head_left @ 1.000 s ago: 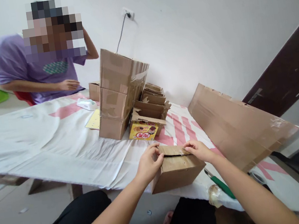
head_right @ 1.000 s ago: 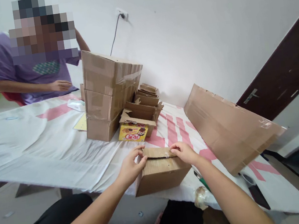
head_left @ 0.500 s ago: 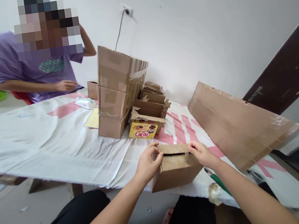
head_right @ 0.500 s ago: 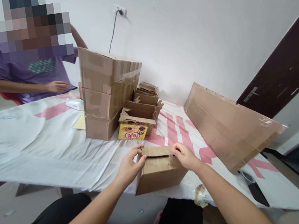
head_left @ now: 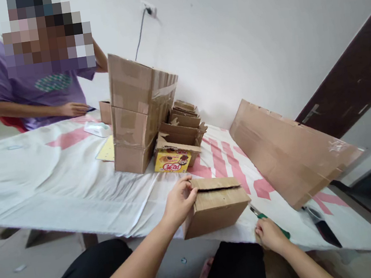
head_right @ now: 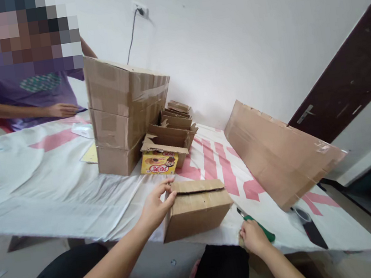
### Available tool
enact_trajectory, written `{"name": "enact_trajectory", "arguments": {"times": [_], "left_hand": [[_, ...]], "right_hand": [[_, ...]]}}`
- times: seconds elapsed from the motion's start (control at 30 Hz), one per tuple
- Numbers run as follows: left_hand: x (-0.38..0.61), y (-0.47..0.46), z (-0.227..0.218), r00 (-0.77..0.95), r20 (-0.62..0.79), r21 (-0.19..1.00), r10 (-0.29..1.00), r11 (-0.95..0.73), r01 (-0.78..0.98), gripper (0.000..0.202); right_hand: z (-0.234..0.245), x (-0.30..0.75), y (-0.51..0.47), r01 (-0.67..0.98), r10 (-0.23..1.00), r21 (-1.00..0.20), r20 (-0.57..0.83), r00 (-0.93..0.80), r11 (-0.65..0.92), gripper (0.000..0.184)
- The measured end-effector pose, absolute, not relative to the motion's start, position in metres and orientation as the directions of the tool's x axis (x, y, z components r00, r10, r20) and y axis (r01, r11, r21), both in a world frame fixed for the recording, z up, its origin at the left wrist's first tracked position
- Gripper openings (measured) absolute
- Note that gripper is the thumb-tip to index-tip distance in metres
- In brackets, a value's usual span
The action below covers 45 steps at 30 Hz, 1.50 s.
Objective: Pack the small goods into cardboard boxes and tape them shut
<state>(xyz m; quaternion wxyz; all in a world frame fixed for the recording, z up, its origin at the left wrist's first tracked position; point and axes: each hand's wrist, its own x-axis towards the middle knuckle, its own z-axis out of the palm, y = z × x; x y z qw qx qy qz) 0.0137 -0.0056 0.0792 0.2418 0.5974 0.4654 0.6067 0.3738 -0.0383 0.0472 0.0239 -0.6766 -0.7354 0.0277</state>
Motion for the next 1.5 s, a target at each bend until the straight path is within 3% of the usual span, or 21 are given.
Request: {"name": "enact_trajectory", "arguments": {"times": [0.2, 0.3, 0.37, 0.43, 0.53, 0.63, 0.73, 0.8, 0.9, 0.97, 1.03, 1.2, 1.27, 1.33, 1.5], "left_hand": [[0.013, -0.006, 0.080, -0.162, 0.504, 0.852, 0.848, -0.458, 0.255, 0.018], [0.012, -0.005, 0.079, -0.151, 0.504, 0.852, 0.850, -0.461, 0.249, 0.018], [0.013, -0.005, 0.078, -0.150, 0.505, 0.852, 0.850, -0.463, 0.243, 0.019], [0.013, -0.005, 0.078, -0.155, 0.505, 0.853, 0.849, -0.464, 0.240, 0.019], [0.013, -0.006, 0.079, -0.158, 0.504, 0.854, 0.849, -0.463, 0.240, 0.019], [0.013, -0.007, 0.080, -0.148, 0.499, 0.855, 0.854, -0.458, 0.244, 0.019], [0.012, -0.008, 0.079, -0.135, 0.497, 0.855, 0.857, -0.457, 0.246, 0.019], [0.011, -0.008, 0.078, -0.131, 0.498, 0.854, 0.857, -0.458, 0.246, 0.019], [0.012, -0.007, 0.077, -0.134, 0.496, 0.854, 0.858, -0.455, 0.251, 0.019], [0.012, -0.006, 0.077, -0.135, 0.494, 0.854, 0.859, -0.450, 0.260, 0.017], [0.011, -0.006, 0.079, -0.086, 0.497, 0.844, 0.864, -0.458, 0.279, 0.015], [0.005, -0.012, 0.087, 0.088, 0.463, 0.818, 0.882, -0.464, 0.340, 0.030], [0.004, -0.015, 0.089, 0.141, 0.456, 0.808, 0.879, -0.475, 0.348, 0.035], [0.004, -0.018, 0.090, 0.172, 0.476, 0.794, 0.862, -0.506, 0.337, 0.035], [0.010, -0.019, 0.090, 0.162, 0.459, 0.835, 0.873, -0.487, 0.257, 0.035]], "right_hand": [[0.060, 0.380, -0.031, 0.986, 0.996, -0.149, 0.059, -0.072, 0.080, 0.008], [0.073, 0.372, -0.026, 0.919, 0.977, -0.374, 0.206, -0.049, 0.125, 0.015], [0.078, 0.359, -0.024, 0.771, 0.955, -0.605, 0.295, -0.013, 0.198, 0.019], [0.081, 0.342, -0.025, 0.591, 0.953, -0.776, 0.299, 0.041, 0.219, 0.027], [0.088, 0.320, -0.027, 0.390, 0.973, -0.908, 0.207, 0.107, 0.150, 0.036], [0.093, 0.316, -0.028, 0.307, 0.974, -0.942, 0.186, 0.132, 0.138, 0.034], [0.090, 0.334, -0.027, 0.365, 0.971, -0.922, 0.193, 0.142, 0.130, 0.026], [0.081, 0.353, -0.027, 0.563, 0.982, -0.825, 0.140, 0.126, 0.046, 0.018], [0.059, 0.376, -0.032, 0.898, 0.993, -0.428, 0.006, 0.119, -0.105, 0.008], [0.048, 0.384, -0.037, 0.958, 0.991, -0.255, -0.044, 0.126, -0.133, 0.010], [0.043, 0.387, -0.041, 0.965, 0.992, -0.229, -0.032, 0.123, -0.127, 0.011], [0.057, 0.387, -0.045, 0.998, 0.970, -0.049, 0.242, -0.019, 0.031, 0.006], [0.067, 0.384, -0.043, 0.993, 0.945, -0.070, 0.321, -0.065, 0.092, 0.002], [0.081, 0.375, -0.042, 0.975, 0.894, -0.126, 0.433, -0.113, 0.185, 0.009], [0.129, 0.329, -0.043, 0.855, 0.687, -0.148, 0.668, -0.285, 0.498, 0.010]]}}
